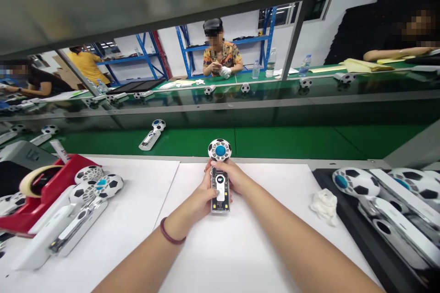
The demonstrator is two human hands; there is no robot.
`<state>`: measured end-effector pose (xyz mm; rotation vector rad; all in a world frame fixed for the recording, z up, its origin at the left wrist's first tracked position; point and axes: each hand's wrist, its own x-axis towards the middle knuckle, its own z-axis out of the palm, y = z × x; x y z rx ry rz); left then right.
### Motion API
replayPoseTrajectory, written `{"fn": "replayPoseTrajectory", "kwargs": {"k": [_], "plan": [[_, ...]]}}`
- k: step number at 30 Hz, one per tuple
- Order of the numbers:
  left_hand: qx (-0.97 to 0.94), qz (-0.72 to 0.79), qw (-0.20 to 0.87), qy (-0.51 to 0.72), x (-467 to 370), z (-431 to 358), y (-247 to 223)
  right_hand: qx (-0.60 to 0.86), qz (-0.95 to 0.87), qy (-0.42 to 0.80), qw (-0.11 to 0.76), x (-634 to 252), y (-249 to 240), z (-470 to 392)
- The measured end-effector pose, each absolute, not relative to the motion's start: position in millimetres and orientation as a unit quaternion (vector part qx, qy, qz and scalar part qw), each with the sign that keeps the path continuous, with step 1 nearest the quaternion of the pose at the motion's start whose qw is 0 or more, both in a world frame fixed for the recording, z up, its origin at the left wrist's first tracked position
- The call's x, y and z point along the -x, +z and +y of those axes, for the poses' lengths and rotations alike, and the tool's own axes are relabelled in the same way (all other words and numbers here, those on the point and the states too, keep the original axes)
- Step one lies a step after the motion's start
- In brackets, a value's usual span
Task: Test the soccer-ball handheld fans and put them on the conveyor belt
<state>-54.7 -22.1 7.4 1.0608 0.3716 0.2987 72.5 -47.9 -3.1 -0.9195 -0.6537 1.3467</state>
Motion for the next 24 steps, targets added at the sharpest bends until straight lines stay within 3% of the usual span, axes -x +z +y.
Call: {"fn": "replayPoseTrajectory", "kwargs": {"k": [24], "plan": [[-0.479, 0.166, 0.848, 0.156, 57, -27, 13, 0.361, -0.282, 0.648, 0.609, -73, 5, -53]]}}
